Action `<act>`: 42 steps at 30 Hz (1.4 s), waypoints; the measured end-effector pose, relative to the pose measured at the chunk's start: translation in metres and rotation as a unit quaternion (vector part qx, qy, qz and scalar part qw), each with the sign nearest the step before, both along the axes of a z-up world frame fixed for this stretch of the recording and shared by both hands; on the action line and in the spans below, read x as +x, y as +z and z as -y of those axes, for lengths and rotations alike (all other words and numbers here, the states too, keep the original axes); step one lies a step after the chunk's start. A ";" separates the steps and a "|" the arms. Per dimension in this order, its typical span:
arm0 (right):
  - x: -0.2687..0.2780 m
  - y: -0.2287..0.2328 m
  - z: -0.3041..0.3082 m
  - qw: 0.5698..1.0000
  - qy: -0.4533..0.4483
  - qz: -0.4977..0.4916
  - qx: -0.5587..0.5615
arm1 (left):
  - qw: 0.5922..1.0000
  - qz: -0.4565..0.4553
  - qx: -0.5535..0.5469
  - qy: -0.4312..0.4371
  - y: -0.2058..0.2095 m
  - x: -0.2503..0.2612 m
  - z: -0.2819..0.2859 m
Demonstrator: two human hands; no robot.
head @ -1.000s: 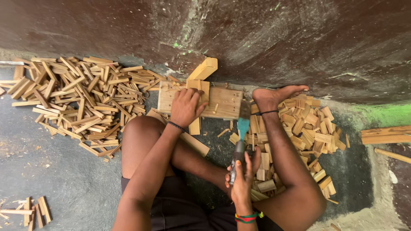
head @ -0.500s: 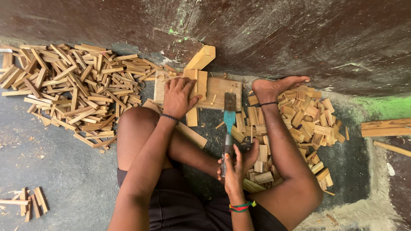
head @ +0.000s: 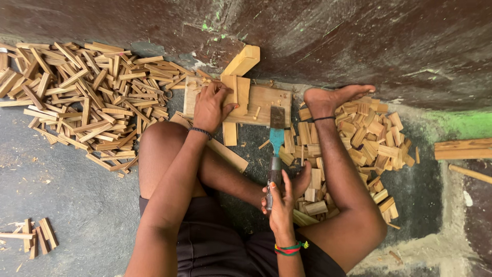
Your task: The person sits on the floor and uses a chisel and mallet to carve a piece of wood placed on a wooden block. They repeatedly strike the chisel to shape the wood, occasionally adjusting the piece with their left hand.
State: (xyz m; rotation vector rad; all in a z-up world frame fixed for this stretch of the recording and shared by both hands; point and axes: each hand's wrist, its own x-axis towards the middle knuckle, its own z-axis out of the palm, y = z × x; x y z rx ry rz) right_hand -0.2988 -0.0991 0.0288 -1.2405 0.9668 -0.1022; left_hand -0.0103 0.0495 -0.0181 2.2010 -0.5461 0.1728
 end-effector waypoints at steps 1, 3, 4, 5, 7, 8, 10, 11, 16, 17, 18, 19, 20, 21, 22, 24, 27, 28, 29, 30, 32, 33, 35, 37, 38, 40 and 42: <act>-0.001 0.001 -0.001 1.000 0.001 0.004 0.001 | 1.000 -0.002 0.001 -0.001 -0.001 0.000 0.000; -0.003 0.001 -0.002 1.000 0.003 0.013 0.001 | 1.000 -0.005 0.001 -0.002 -0.002 0.000 -0.001; -0.003 0.002 -0.002 1.000 0.002 0.010 0.001 | 1.000 -0.006 -0.001 0.000 -0.003 -0.001 -0.001; -0.003 0.003 -0.002 1.000 0.002 0.007 0.001 | 1.000 -0.006 -0.003 0.002 -0.003 -0.002 -0.001; -0.001 0.005 -0.003 1.000 0.001 0.010 0.000 | 1.000 -0.007 -0.004 0.007 -0.002 -0.002 -0.001; -0.001 0.006 -0.003 1.000 0.001 0.013 -0.002 | 1.000 -0.009 -0.002 0.008 -0.001 -0.003 -0.001; -0.002 0.009 -0.005 1.000 -0.006 0.019 0.000 | 1.000 -0.015 -0.001 0.013 0.001 -0.004 -0.001; -0.003 0.012 -0.006 1.000 -0.013 0.022 0.003 | 1.000 -0.019 -0.001 0.016 0.003 -0.004 -0.001; -0.010 0.027 -0.006 0.999 0.000 0.041 -0.031 | 0.998 0.047 -0.040 0.032 0.018 -0.006 -0.001; -0.011 0.029 -0.006 0.998 0.010 0.037 -0.041 | 0.995 0.078 -0.049 0.025 0.023 -0.007 0.000; -0.013 0.032 -0.007 0.998 0.018 0.032 -0.052 | 0.992 0.107 -0.059 0.016 0.027 -0.011 0.002; -0.015 0.033 -0.010 0.998 0.023 0.016 -0.052 | 0.990 0.117 -0.078 -0.027 0.032 -0.015 0.004; -0.015 0.034 -0.012 0.998 0.032 0.001 -0.054 | 0.985 0.129 -0.099 -0.066 0.037 -0.019 0.007; -0.014 0.034 -0.015 0.997 0.041 -0.013 -0.056 | 0.977 0.140 -0.119 -0.105 0.042 -0.023 0.011; -0.013 0.035 -0.019 0.998 0.050 -0.009 -0.045 | 0.967 0.135 -0.151 -0.157 0.047 -0.028 0.016; -0.014 0.035 -0.029 0.997 0.068 -0.004 -0.021 | 0.953 0.116 -0.145 -0.238 0.056 -0.039 0.030; -0.015 0.036 -0.041 0.995 0.092 0.032 0.021 | 0.936 0.072 -0.098 -0.329 0.060 -0.058 0.047; -0.015 0.037 -0.042 0.995 0.095 0.028 0.022 | 0.926 0.057 -0.095 -0.362 0.059 -0.063 0.051; -0.015 0.037 -0.042 0.995 0.099 0.024 0.023 | 0.927 0.067 -0.090 -0.358 0.057 -0.064 0.053; -0.015 0.038 -0.042 0.994 0.102 0.020 0.025 | 0.928 0.077 -0.085 -0.354 0.055 -0.065 0.052; -0.013 0.039 -0.042 0.994 0.104 0.015 0.030 | 0.930 0.090 -0.074 -0.348 0.050 -0.065 0.051; -0.012 0.039 -0.042 0.994 0.106 0.013 0.034 | 0.931 0.094 -0.070 -0.345 0.049 -0.064 0.050; -0.011 0.040 -0.043 0.993 0.110 0.019 0.035 | 0.934 0.092 -0.066 -0.340 0.047 -0.064 0.047; -0.008 0.041 -0.042 0.993 0.114 0.026 0.036 | 0.937 0.084 -0.067 -0.332 0.048 -0.061 0.046; -0.007 0.040 -0.042 0.992 0.114 0.025 0.039 | 0.937 0.087 -0.071 -0.331 0.048 -0.061 0.045; -0.007 0.039 -0.043 0.992 0.118 0.023 0.039 | 0.937 0.093 -0.077 -0.329 0.047 -0.061 0.044; -0.008 0.039 -0.043 0.992 0.122 0.019 0.033 | 0.939 0.087 -0.069 -0.327 0.045 -0.062 0.044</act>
